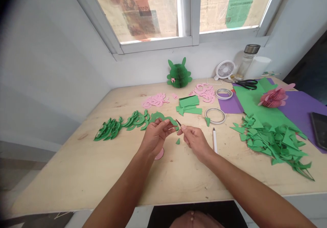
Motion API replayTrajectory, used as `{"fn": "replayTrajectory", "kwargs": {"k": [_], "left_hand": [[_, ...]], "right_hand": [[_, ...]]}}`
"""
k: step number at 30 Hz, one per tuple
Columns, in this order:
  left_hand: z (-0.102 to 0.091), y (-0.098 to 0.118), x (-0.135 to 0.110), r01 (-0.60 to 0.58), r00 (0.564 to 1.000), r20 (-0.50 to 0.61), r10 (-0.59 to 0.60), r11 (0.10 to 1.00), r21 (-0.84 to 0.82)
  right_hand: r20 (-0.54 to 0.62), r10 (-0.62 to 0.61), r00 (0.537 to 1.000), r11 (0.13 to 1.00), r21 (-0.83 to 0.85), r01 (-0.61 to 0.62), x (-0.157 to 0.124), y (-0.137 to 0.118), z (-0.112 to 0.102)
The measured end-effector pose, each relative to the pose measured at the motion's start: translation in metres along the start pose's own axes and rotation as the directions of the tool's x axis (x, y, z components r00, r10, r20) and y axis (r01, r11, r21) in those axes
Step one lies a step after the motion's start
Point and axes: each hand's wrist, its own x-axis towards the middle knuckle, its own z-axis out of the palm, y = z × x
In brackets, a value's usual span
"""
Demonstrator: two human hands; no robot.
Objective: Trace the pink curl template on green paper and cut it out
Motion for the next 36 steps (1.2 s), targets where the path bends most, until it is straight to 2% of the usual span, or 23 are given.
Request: {"fn": "replayTrajectory", "kwargs": {"k": [10,16,21,28,32,34,36], "left_hand": [[-0.0019,0.0042,0.0007,0.029,1.000,0.008,-0.029,0.998,0.056],[-0.0007,0.0047,-0.0009,0.018,0.998,0.059,-0.028,0.986,0.167],[0.0009,0.0030,-0.0036,0.032,0.993,0.102,-0.053,0.980,0.196],[0.0023,0.0014,-0.0035,0.017,0.991,0.123,-0.053,0.960,0.279],[0.0022,-0.0018,-0.0024,-0.039,0.994,0.112,0.007,0.958,0.286],[0.0022,-0.0033,-0.0032,-0.124,0.991,0.091,0.100,0.943,0.310],[0.0023,-0.0045,-0.0051,-0.257,0.966,0.098,0.238,0.886,0.386]], "right_hand": [[0.022,-0.003,1.000,1.000,0.010,0.003,0.0002,-0.0019,-0.0021],[-0.009,-0.069,0.998,0.996,0.053,0.069,-0.0009,-0.0068,-0.0024],[-0.066,-0.049,0.997,0.999,0.004,0.049,0.0021,-0.0014,-0.0024],[-0.109,-0.107,0.988,0.991,-0.085,0.098,0.0055,0.0018,-0.0048],[-0.097,-0.094,0.991,0.995,-0.044,0.090,0.0036,-0.0022,-0.0045],[-0.086,-0.055,0.995,0.997,0.058,0.060,0.0026,-0.0047,-0.0048],[-0.047,-0.011,0.999,0.985,0.169,0.019,0.0022,-0.0069,-0.0056]]}}
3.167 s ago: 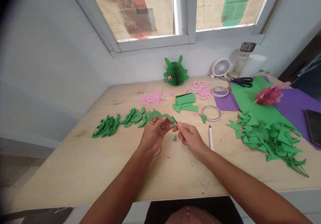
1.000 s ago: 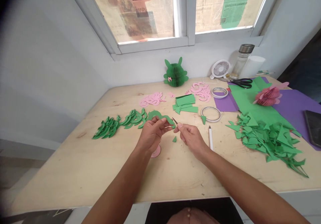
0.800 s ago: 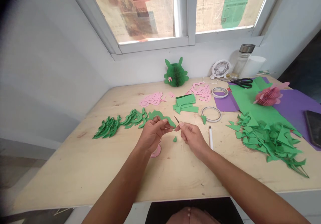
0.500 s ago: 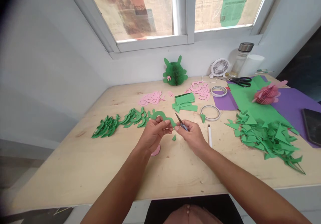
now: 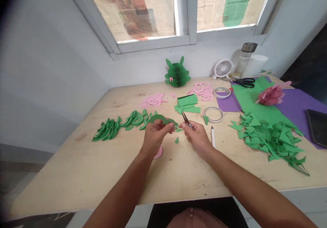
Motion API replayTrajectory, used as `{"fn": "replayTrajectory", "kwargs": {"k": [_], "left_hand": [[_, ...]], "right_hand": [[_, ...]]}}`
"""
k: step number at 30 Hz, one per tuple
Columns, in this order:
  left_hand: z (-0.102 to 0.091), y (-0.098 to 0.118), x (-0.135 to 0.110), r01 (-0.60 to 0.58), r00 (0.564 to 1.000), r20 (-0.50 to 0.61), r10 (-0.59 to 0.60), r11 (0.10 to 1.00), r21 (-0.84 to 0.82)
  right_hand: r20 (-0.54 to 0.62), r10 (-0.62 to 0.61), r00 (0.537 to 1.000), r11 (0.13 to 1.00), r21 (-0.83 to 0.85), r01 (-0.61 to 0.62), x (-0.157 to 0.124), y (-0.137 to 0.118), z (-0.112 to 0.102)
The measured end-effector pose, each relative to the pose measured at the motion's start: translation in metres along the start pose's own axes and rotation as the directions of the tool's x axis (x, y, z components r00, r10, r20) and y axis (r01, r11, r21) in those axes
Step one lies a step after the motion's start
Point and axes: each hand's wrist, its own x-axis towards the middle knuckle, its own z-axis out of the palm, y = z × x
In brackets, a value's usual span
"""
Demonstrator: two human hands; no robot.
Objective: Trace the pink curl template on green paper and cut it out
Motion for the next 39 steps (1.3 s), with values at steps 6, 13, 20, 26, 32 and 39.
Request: {"fn": "replayTrajectory", "kwargs": {"k": [6,13,20,26,32,39], "left_hand": [[-0.001,-0.002,-0.006,-0.585,0.811,0.263,0.523,0.705,0.402],[-0.005,-0.007,-0.004,-0.803,0.589,0.497,0.637,0.394,0.447],[-0.007,-0.003,0.002,-0.461,0.885,0.278,0.373,0.782,0.419],[-0.006,0.005,0.004,0.174,0.953,0.252,-0.169,0.985,0.005],[-0.003,0.002,0.002,0.282,0.924,0.251,-0.289,0.957,0.065],[-0.001,-0.004,0.003,0.291,0.935,0.204,-0.292,0.956,0.032]], "right_hand": [[0.165,0.150,0.975,0.956,0.228,-0.185,0.001,-0.003,-0.004],[0.178,0.156,0.972,0.921,0.329,-0.208,0.002,-0.006,-0.008],[0.048,0.019,0.999,0.993,0.118,-0.025,0.001,-0.012,-0.007],[0.016,-0.067,0.998,0.993,-0.092,0.068,0.001,-0.011,-0.007],[0.002,-0.094,0.996,0.951,-0.297,0.090,-0.001,-0.015,-0.006],[-0.029,-0.081,0.996,0.970,-0.230,0.072,0.002,-0.009,-0.006]]}}
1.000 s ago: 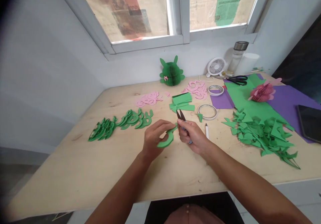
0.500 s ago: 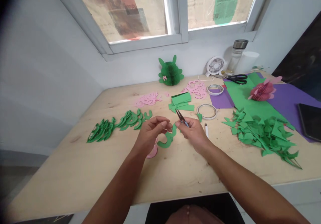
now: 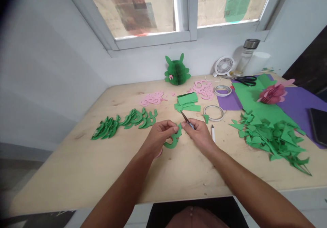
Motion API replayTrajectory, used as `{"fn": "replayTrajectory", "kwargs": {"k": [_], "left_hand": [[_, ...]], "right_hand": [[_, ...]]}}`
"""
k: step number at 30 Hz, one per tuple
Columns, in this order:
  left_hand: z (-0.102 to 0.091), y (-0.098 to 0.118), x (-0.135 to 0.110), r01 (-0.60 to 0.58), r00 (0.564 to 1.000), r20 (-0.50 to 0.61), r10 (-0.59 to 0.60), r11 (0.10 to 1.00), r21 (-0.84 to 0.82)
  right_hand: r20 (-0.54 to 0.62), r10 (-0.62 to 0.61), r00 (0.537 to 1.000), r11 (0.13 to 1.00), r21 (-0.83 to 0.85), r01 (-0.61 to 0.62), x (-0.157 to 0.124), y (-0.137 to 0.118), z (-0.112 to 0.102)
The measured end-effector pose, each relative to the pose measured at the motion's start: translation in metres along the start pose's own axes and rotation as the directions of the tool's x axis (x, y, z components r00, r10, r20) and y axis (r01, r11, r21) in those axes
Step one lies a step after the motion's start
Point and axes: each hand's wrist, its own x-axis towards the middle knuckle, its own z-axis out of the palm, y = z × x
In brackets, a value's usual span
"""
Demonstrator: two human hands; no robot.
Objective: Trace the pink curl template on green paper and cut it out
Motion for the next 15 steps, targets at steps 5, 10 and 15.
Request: {"fn": "replayTrajectory", "kwargs": {"k": [5,10,15], "left_hand": [[0.0014,0.0009,0.0002,-0.008,0.999,-0.036,0.007,0.999,-0.032],[0.0026,0.0000,-0.0001,0.002,0.999,-0.039,-0.004,1.000,-0.031],[0.0029,-0.0005,0.0002,0.014,0.999,-0.044,-0.016,0.999,-0.043]], "right_hand": [[0.020,0.040,0.999,0.989,0.142,-0.043,0.0007,0.0003,0.0014],[-0.003,0.055,0.998,0.993,0.108,-0.054,0.0003,-0.0011,0.0028],[0.000,0.045,0.999,0.996,0.078,-0.045,0.0002,-0.0008,0.0026]]}}
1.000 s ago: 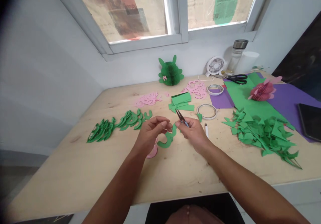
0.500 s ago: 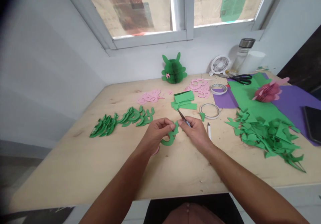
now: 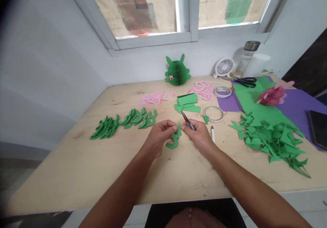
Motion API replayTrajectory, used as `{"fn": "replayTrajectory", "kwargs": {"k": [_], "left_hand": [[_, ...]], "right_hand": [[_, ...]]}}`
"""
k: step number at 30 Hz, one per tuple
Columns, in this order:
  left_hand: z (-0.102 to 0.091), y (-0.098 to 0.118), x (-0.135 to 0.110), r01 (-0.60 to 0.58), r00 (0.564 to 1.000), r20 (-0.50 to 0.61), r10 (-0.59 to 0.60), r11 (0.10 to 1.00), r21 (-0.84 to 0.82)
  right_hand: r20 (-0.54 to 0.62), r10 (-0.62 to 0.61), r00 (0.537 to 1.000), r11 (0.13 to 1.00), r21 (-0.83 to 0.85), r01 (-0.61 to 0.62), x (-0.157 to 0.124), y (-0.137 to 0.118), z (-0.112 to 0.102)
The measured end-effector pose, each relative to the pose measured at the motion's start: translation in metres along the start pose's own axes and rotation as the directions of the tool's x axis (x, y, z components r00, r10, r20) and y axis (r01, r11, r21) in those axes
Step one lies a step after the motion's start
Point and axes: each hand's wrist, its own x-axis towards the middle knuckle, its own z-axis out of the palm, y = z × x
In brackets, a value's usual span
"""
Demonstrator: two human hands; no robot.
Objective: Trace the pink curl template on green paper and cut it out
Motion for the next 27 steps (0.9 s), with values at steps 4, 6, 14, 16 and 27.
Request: {"fn": "replayTrajectory", "kwargs": {"k": [4,6,14,16,27], "left_hand": [[0.000,0.000,0.000,0.007,1.000,0.002,-0.007,1.000,0.008],[-0.001,-0.001,0.001,0.013,1.000,0.002,-0.013,1.000,0.003],[-0.003,0.000,0.002,-0.027,1.000,0.005,0.028,0.996,-0.086],[-0.003,0.001,0.002,-0.023,1.000,-0.006,0.022,0.995,-0.099],[-0.002,0.005,0.000,-0.016,0.999,-0.053,0.009,0.992,-0.129]], "right_hand": [[0.017,-0.025,1.000,0.997,-0.069,0.027,0.000,0.001,0.000],[0.028,-0.033,0.999,0.994,-0.104,0.036,0.000,0.001,-0.001],[0.088,-0.076,0.993,0.992,-0.095,0.085,-0.002,0.003,-0.002],[0.095,-0.056,0.994,0.990,-0.121,0.068,-0.001,0.005,-0.002],[0.115,0.001,0.993,0.987,-0.158,0.017,-0.002,0.012,0.003]]}}
